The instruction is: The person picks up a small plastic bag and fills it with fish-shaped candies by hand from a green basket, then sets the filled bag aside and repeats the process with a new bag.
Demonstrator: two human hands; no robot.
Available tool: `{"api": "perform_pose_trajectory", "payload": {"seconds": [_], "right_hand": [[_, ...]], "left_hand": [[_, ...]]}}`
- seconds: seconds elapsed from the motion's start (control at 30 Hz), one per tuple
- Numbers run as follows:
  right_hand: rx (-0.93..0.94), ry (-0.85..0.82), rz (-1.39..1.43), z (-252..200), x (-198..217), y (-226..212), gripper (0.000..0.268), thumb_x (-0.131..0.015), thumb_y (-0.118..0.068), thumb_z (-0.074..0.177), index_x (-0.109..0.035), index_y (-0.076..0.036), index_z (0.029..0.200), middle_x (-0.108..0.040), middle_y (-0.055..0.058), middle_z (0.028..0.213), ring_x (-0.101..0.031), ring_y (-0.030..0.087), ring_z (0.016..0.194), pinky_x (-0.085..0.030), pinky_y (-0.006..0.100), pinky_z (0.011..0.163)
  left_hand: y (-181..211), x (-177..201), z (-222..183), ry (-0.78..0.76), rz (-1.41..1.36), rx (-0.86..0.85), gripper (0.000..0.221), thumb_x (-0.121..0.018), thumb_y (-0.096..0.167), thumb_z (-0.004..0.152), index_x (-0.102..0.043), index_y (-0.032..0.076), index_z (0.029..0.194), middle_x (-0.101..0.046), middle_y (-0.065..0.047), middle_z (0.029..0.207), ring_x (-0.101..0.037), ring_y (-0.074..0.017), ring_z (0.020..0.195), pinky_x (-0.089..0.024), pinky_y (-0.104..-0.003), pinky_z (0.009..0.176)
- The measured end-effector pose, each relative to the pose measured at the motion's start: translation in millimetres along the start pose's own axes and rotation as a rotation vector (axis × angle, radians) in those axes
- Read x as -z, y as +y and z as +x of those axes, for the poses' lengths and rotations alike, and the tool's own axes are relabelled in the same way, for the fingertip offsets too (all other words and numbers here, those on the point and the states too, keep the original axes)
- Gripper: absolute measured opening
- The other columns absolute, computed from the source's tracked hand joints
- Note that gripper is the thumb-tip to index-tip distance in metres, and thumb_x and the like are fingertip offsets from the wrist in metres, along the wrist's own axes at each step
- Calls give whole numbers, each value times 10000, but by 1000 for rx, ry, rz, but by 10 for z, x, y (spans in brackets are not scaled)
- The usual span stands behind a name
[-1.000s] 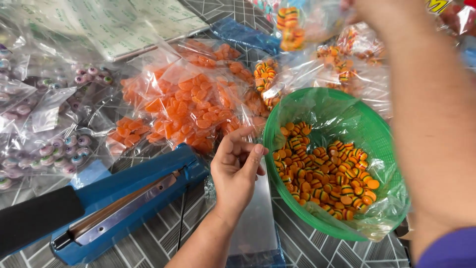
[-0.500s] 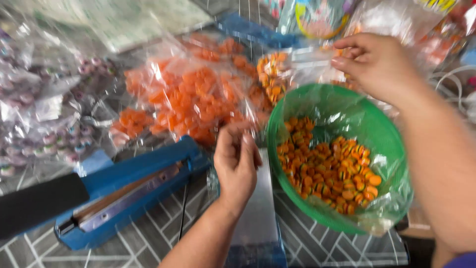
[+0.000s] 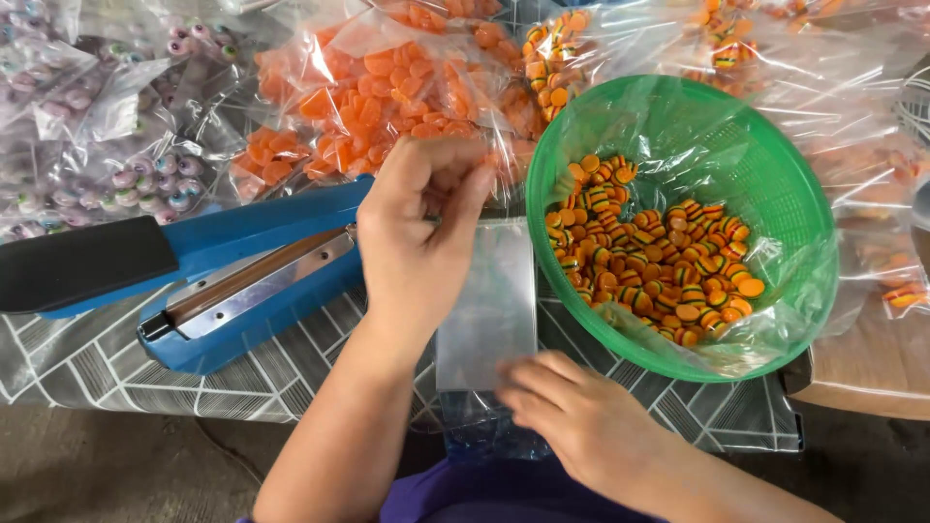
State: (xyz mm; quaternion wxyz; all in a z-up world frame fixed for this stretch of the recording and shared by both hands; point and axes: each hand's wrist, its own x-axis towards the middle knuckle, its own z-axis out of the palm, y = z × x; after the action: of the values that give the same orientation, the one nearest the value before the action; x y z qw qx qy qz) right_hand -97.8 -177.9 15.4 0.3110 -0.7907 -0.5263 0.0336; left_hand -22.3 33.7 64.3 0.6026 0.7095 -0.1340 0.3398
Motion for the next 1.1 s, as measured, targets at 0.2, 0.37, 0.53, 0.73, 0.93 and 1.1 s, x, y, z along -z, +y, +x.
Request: {"api": "perform_pose_trajectory", "payload": {"seconds": [0.2, 0.37, 0.53, 0.73, 0.93, 1.1], "right_hand": [[107, 4, -615, -182, -604, 443, 342, -468, -31, 976, -679, 71, 1225, -670, 219, 1242, -609, 335, 1188, -429, 417, 1177], [29, 171, -446, -68, -484, 294, 144, -520, 1, 966, -661, 5, 936, -604, 113, 878, -586, 273, 805, -537, 341, 682], [-202, 212, -148, -57, -438, 345, 89, -686, -79, 906, -601, -57, 895, -602, 74, 867, -617, 269, 824, -540, 390, 637], [-293, 254, -42, -104, -364, 388, 221, -529, 75, 902, -608, -9, 1091, -643, 122, 850, -624, 293, 793, -536, 397, 702], [-279, 323, -178, -62, -268, 279, 245, -606, -163, 976, -572, -13, 1166, -687, 102, 977, -671, 259, 841, -548, 360, 749], [-216, 354, -344, -46, -351, 340, 53, -611, -58, 987, -638, -38, 945, -687, 84, 921, -686, 248, 790, -574, 360, 687]], "left_hand": [[31, 356, -556, -328, 122, 141, 82, -652, 75, 1004, -670, 69, 1083, -635, -34, 849, -589, -124, 705, -486, -256, 622], [-148, 469, -1062, -589, 277, 276, 249, -751, 112, 908, -717, 119, 1155, -696, -10, 877, -714, -165, 775, -598, -303, 681], [-58, 501, -978, -789, 179, 148, 654, -752, 490, 817, -627, 81, 1311, -671, -99, 1237, -581, -306, 1186, -468, -454, 946], [-405, 405, -1093, -795, 227, 102, 527, -848, 239, 791, -639, 125, 1261, -734, -44, 1244, -609, -293, 1292, -338, -555, 1144], [-454, 308, -1019, -553, 144, 160, 94, -760, 20, 863, -739, 110, 876, -732, -9, 796, -697, -192, 757, -494, -453, 1063], [-464, 150, -1048, -580, 112, -132, 232, -541, -81, 970, -717, 70, 963, -697, -52, 894, -667, -233, 812, -503, -503, 1070]]}}
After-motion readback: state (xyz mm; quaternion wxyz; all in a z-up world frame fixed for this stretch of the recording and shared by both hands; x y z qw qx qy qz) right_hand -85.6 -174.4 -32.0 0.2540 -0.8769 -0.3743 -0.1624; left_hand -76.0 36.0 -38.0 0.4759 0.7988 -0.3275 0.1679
